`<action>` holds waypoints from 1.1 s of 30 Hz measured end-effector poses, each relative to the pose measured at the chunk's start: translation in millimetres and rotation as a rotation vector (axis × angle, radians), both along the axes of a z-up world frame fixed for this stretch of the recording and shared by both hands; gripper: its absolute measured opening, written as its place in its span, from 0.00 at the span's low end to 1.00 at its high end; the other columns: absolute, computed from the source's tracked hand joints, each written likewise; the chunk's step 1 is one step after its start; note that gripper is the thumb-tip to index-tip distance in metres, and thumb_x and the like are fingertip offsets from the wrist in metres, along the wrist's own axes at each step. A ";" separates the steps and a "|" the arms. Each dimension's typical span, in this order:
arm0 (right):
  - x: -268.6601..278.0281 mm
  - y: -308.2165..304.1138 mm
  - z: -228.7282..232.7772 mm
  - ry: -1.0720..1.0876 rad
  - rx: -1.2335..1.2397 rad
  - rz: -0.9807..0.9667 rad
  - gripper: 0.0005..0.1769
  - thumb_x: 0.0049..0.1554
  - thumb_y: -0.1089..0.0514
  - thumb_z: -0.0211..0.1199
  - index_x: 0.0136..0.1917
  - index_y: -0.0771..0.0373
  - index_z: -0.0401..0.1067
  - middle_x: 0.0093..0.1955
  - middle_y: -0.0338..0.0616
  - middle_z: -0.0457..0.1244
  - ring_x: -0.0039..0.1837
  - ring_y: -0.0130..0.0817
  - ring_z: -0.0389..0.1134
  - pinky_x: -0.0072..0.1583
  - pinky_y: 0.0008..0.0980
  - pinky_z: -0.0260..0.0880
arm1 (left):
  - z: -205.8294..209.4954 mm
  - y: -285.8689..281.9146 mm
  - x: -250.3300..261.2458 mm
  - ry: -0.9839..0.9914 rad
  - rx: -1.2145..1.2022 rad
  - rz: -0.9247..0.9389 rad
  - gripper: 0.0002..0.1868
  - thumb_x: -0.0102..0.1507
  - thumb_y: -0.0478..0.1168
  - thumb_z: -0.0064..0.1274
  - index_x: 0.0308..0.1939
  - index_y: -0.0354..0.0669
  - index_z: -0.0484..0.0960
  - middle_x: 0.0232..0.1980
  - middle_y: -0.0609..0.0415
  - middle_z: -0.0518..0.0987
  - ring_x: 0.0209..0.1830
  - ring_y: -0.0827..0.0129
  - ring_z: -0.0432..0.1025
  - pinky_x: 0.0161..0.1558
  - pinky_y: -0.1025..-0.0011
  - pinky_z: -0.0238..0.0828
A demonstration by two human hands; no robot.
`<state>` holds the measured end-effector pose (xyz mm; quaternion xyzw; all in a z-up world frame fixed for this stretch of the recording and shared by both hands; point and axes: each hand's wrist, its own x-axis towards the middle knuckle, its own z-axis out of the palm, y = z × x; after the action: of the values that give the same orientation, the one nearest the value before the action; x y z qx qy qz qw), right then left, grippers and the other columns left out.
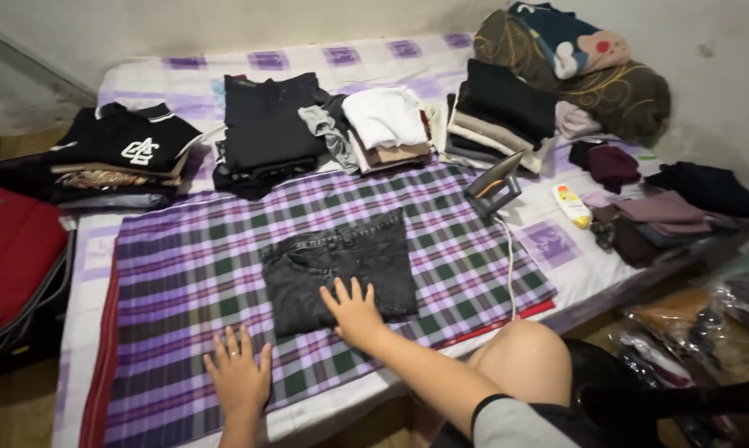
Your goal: Ironing a pair of denim jeans on a bed and kemudian folding them with other garments.
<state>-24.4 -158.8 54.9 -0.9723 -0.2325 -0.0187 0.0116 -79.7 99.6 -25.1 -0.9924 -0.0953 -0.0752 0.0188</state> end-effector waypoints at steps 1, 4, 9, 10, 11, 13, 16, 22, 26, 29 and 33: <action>1.7 1.6 1.2 0.037 0.020 -0.027 0.57 0.47 0.49 0.76 0.81 0.52 0.47 0.80 0.59 0.47 0.77 0.69 0.49 0.68 0.76 0.49 | -3.8 -0.7 -0.2 -0.025 -0.015 -0.003 0.40 0.66 0.68 0.32 0.78 0.55 0.59 0.81 0.51 0.56 0.83 0.54 0.46 0.77 0.47 0.36; 10.7 13.0 -4.9 0.138 0.034 -0.075 0.55 0.49 0.54 0.72 0.82 0.48 0.44 0.81 0.60 0.44 0.78 0.73 0.45 0.68 0.79 0.46 | -2.0 -1.6 3.9 -0.034 -0.030 0.009 0.40 0.66 0.68 0.32 0.77 0.55 0.59 0.81 0.52 0.56 0.83 0.54 0.45 0.78 0.47 0.36; 13.3 23.7 -27.1 0.141 -0.014 -0.131 0.49 0.56 0.60 0.63 0.83 0.46 0.44 0.82 0.62 0.43 0.77 0.76 0.45 0.67 0.82 0.46 | 3.4 -0.6 1.5 0.009 -0.016 0.030 0.40 0.65 0.68 0.32 0.77 0.55 0.57 0.81 0.52 0.54 0.83 0.54 0.44 0.77 0.47 0.35; 12.1 24.1 -29.7 0.106 -0.025 -0.144 0.47 0.56 0.60 0.62 0.83 0.46 0.44 0.82 0.62 0.43 0.77 0.76 0.45 0.67 0.82 0.46 | 4.9 -1.3 1.0 0.013 -0.024 0.023 0.40 0.66 0.68 0.32 0.77 0.55 0.57 0.81 0.52 0.54 0.82 0.55 0.44 0.77 0.48 0.35; 11.1 24.3 -32.5 0.070 -0.035 -0.157 0.46 0.57 0.60 0.61 0.83 0.47 0.44 0.82 0.62 0.43 0.77 0.76 0.45 0.67 0.82 0.46 | 6.2 -2.0 0.7 0.017 -0.033 0.015 0.40 0.66 0.67 0.32 0.77 0.55 0.57 0.81 0.53 0.54 0.82 0.55 0.44 0.77 0.48 0.34; 9.4 26.2 -26.1 0.075 -0.031 -0.165 0.46 0.56 0.61 0.61 0.83 0.46 0.44 0.82 0.62 0.43 0.77 0.76 0.45 0.67 0.82 0.46 | 8.8 -2.2 0.5 0.014 -0.053 0.019 0.39 0.66 0.67 0.32 0.77 0.54 0.57 0.81 0.52 0.54 0.82 0.55 0.44 0.77 0.48 0.34; 4.0 26.4 -16.7 0.096 -0.028 -0.187 0.49 0.54 0.63 0.62 0.83 0.46 0.44 0.82 0.61 0.42 0.78 0.74 0.44 0.68 0.81 0.44 | 10.0 -3.9 0.1 0.017 -0.064 0.014 0.39 0.66 0.66 0.32 0.77 0.54 0.57 0.81 0.51 0.54 0.81 0.54 0.44 0.77 0.48 0.34; 2.6 29.6 -17.0 0.122 -0.010 -0.206 0.49 0.54 0.64 0.62 0.82 0.45 0.44 0.82 0.60 0.42 0.79 0.71 0.43 0.70 0.79 0.42 | 31.0 -7.2 -2.3 0.069 -0.093 0.033 0.38 0.66 0.65 0.34 0.76 0.53 0.57 0.80 0.51 0.54 0.81 0.54 0.45 0.77 0.48 0.34; 5.7 27.2 -32.5 0.070 -0.012 -0.222 0.48 0.55 0.64 0.61 0.82 0.44 0.45 0.82 0.59 0.42 0.79 0.70 0.44 0.69 0.79 0.43 | 29.7 -7.2 -2.2 0.039 -0.131 0.020 0.38 0.66 0.64 0.36 0.76 0.53 0.57 0.80 0.50 0.54 0.80 0.54 0.45 0.76 0.48 0.35; 4.5 29.1 -21.7 0.089 -0.022 -0.226 0.47 0.55 0.63 0.61 0.82 0.45 0.44 0.82 0.59 0.41 0.79 0.71 0.43 0.69 0.79 0.43 | 35.0 -7.4 -2.8 0.058 -0.128 0.016 0.38 0.66 0.64 0.35 0.77 0.53 0.56 0.80 0.50 0.54 0.80 0.53 0.45 0.76 0.48 0.34; 1.0 30.0 -12.5 0.133 -0.036 -0.233 0.49 0.54 0.64 0.61 0.82 0.45 0.44 0.83 0.59 0.41 0.79 0.71 0.42 0.70 0.77 0.43 | 38.8 -8.1 -3.8 0.091 -0.118 0.017 0.38 0.67 0.64 0.34 0.77 0.53 0.55 0.80 0.50 0.53 0.81 0.53 0.44 0.76 0.48 0.33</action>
<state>-23.4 -128.9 42.3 -0.9919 -0.1172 0.0487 0.0073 -83.5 91.5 13.7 -0.9933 -0.1072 -0.0244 -0.0347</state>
